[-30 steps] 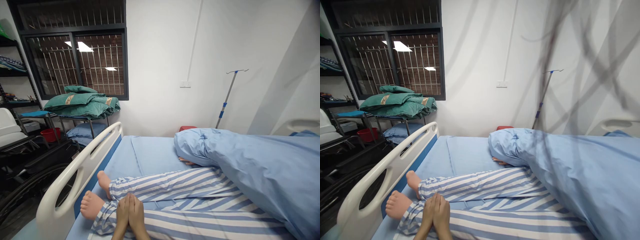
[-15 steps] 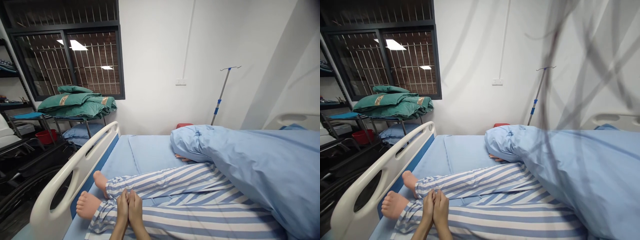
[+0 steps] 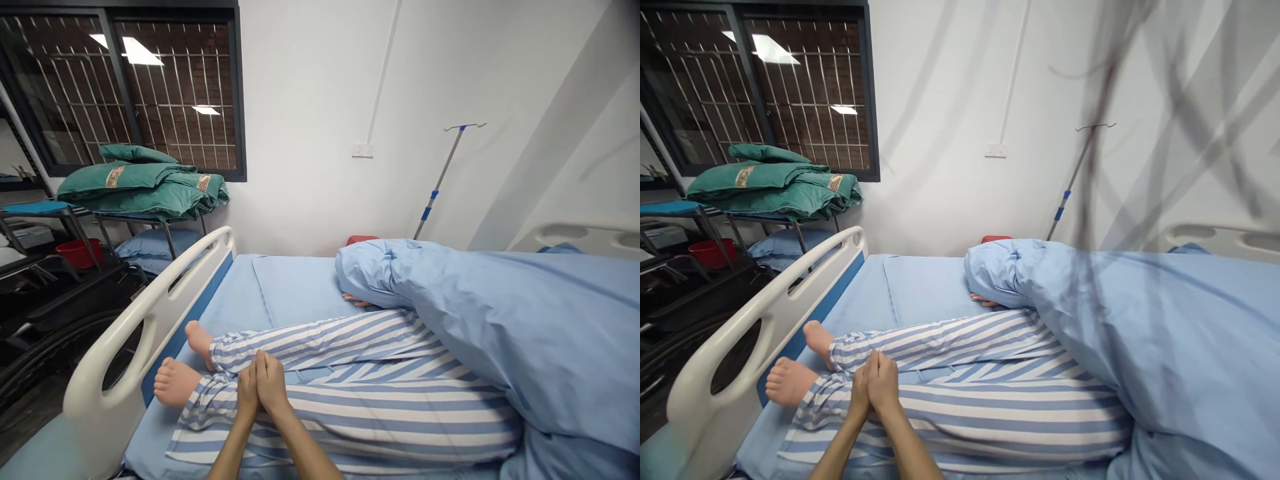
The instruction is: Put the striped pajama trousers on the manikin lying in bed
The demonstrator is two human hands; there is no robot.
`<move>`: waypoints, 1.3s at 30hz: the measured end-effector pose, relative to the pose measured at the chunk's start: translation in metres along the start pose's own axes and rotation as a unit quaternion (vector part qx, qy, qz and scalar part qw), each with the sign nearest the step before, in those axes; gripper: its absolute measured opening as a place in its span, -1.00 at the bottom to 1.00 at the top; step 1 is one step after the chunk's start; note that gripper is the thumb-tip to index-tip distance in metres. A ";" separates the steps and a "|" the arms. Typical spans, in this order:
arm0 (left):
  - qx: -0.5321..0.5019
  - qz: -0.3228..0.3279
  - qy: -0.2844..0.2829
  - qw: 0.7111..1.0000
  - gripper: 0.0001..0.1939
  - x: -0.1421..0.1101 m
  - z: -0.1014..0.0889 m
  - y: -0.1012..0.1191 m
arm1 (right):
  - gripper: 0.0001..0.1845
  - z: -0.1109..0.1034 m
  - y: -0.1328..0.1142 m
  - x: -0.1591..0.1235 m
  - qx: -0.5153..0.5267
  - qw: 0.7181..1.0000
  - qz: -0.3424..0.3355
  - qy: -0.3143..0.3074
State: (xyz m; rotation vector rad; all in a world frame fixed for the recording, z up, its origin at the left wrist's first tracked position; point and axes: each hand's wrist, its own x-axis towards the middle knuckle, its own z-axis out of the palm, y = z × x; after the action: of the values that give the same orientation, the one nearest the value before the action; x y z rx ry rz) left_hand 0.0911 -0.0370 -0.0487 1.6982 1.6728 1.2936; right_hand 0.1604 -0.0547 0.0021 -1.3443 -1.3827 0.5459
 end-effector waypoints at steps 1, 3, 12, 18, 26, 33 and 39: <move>-0.002 -0.001 -0.010 1.000 -0.62 0.000 0.000 -0.001 | -0.48 -0.002 -0.003 0.001 -0.011 1.000 -0.013 -0.008; -0.015 -0.011 -0.036 0.999 -0.65 0.000 0.001 -0.004 | -0.48 -0.003 -0.004 0.000 -0.026 0.999 -0.022 -0.018; -0.066 -0.077 -0.043 0.994 -0.57 0.000 0.002 0.005 | -0.47 0.000 0.032 -0.006 -0.014 0.999 -0.003 -0.039; -0.183 -0.129 -0.038 0.974 -0.55 0.008 -0.002 0.036 | -0.46 -0.001 0.031 -0.005 0.008 1.000 0.019 0.022; -0.297 -0.139 -0.017 0.945 -0.57 0.009 0.006 0.068 | -0.46 0.000 0.035 -0.001 0.055 0.994 0.058 0.075; -0.218 -0.161 -0.001 0.962 -0.59 -0.002 0.015 0.032 | -0.52 0.006 0.043 0.000 0.039 0.992 0.068 0.101; -0.147 -0.103 -0.048 0.983 -0.56 -0.001 0.015 0.036 | -0.48 -0.008 0.033 0.009 0.018 0.995 0.053 0.087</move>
State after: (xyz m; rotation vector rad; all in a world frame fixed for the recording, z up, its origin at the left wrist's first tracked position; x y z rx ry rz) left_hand 0.1224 -0.0398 -0.0266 1.3565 1.4742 1.2665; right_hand 0.1827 -0.0414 -0.0208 -1.4074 -1.1614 0.5088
